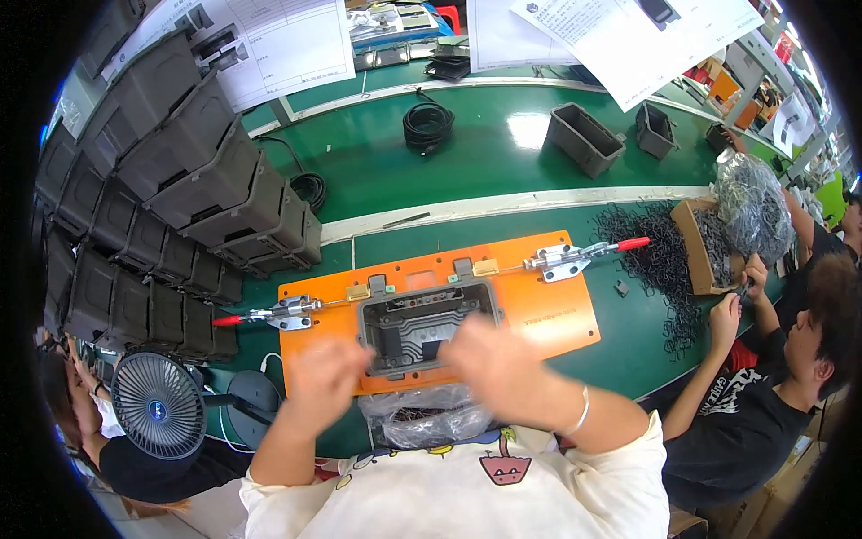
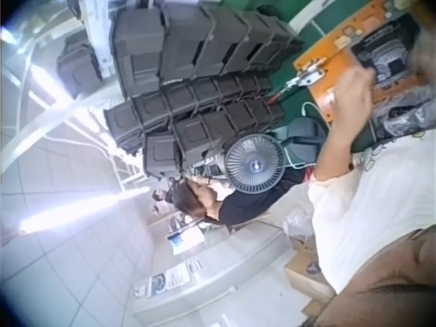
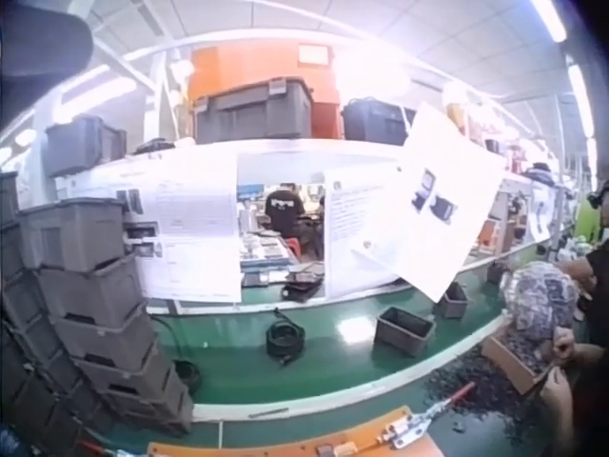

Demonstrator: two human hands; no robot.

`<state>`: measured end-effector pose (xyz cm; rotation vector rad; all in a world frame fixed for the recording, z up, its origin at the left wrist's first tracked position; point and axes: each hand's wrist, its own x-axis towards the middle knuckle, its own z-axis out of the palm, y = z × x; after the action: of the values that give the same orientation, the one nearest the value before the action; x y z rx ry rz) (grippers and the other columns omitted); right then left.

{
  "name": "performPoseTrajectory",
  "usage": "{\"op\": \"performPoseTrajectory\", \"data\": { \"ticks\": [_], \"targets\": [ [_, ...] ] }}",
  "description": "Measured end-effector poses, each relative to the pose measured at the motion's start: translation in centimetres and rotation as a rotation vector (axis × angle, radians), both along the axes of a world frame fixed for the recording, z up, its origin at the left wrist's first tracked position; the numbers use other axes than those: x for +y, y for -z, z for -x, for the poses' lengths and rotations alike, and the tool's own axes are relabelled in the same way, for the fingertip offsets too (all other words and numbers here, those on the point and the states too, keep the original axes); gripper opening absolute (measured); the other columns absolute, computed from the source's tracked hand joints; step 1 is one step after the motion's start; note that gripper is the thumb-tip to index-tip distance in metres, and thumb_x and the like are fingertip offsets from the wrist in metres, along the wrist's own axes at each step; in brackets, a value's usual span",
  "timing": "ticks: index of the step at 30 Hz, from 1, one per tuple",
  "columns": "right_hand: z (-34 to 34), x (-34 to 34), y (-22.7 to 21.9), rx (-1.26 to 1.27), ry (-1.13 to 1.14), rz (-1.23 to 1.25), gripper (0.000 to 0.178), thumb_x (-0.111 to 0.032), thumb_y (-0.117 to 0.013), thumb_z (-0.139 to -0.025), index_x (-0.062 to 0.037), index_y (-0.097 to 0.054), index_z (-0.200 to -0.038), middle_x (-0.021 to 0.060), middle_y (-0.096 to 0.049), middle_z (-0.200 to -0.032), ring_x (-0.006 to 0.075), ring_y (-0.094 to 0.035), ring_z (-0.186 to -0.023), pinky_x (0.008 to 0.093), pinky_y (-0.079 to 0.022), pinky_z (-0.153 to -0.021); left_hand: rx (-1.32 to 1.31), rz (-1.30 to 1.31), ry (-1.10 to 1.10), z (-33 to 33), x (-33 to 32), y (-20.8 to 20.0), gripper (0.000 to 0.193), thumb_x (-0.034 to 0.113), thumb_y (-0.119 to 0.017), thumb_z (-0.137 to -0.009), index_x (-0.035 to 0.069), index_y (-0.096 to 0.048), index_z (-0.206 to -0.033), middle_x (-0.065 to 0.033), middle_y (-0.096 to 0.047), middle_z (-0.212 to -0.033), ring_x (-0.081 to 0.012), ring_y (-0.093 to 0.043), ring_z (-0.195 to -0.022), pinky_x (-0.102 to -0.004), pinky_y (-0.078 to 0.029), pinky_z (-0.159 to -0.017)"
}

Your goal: Assembling small components into a plastic housing using a toggle clamp fixture.

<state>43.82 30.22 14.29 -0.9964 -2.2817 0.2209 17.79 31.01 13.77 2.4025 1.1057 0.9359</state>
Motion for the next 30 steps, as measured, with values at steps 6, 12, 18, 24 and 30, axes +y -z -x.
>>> {"op": "performPoseTrajectory", "data": {
  "ticks": [6,12,18,24,30],
  "targets": [
    [-3.9,7.2,1.6,0.038,0.299,-0.09,0.01,0.001,-0.068,-0.074,-0.0017,-0.064,-0.083,0.0102,-0.055,-0.076,0.0267,-0.058,-0.067,0.0349,-0.047,-0.058,-0.116,-0.094,-0.12,0.0,6.3,1.6,0.015,-0.008,-0.065,-0.072,-0.002,-0.066,-0.085,-0.0121,-0.062,-0.083,-0.0296,-0.062,-0.075,-0.0349,-0.05,-0.065],
    [-4.1,6.9,2.6,0.076,0.252,-0.06,0.018,0.001,-0.071,-0.073,-0.0022,-0.067,-0.089,0.0103,-0.054,-0.075,0.0252,-0.057,-0.066,0.034,-0.047,-0.058,-0.017,-0.094,-0.129,-0.6,6.5,2.1,0.012,-0.007,-0.065,-0.072,-0.002,-0.064,-0.083,-0.0118,-0.056,-0.079,-0.0295,-0.058,-0.076,-0.0378,-0.048,-0.067],
    [-4.0,7.1,1.5,0.07,0.251,0.094,0.02,0.002,-0.073,-0.071,-0.0011,-0.066,-0.089,0.0099,-0.055,-0.078,0.0231,-0.059,-0.066,0.0305,-0.048,-0.059,-0.038,-0.088,-0.174,-0.8,6.2,2.3,0.014,-0.005,-0.064,-0.073,-0.001,-0.064,-0.086,-0.012,-0.052,-0.081,-0.03,-0.055,-0.078,-0.0391,-0.046,-0.071],
    [-0.3,8.5,-0.2,0.169,0.128,0.254,0.018,-0.001,-0.074,-0.074,-0.0007,-0.065,-0.089,0.0099,-0.055,-0.078,0.0205,-0.06,-0.068,0.0285,-0.049,-0.06,0.016,-0.055,-0.203,0.5,4.9,1.9,0.026,-0.007,-0.063,-0.075,0.002,-0.066,-0.099,-0.0136,-0.051,-0.101,-0.028,-0.053,-0.087,-0.0372,-0.045,-0.077],
    [5.8,13.9,-0.1,-0.027,-0.032,0.425,0.027,-0.017,-0.08,-0.069,0.0002,-0.065,-0.084,0.0141,-0.063,-0.079,0.0287,-0.063,-0.071,0.0365,-0.05,-0.064,-0.925,-0.058,-0.783,5.3,2.9,5.0,0.04,0.0,-0.06,-0.084,0.002,-0.048,-0.123,-0.0097,-0.047,-0.12,-0.0184,-0.046,-0.109,-0.0267,-0.04,-0.087]
  ]
}}
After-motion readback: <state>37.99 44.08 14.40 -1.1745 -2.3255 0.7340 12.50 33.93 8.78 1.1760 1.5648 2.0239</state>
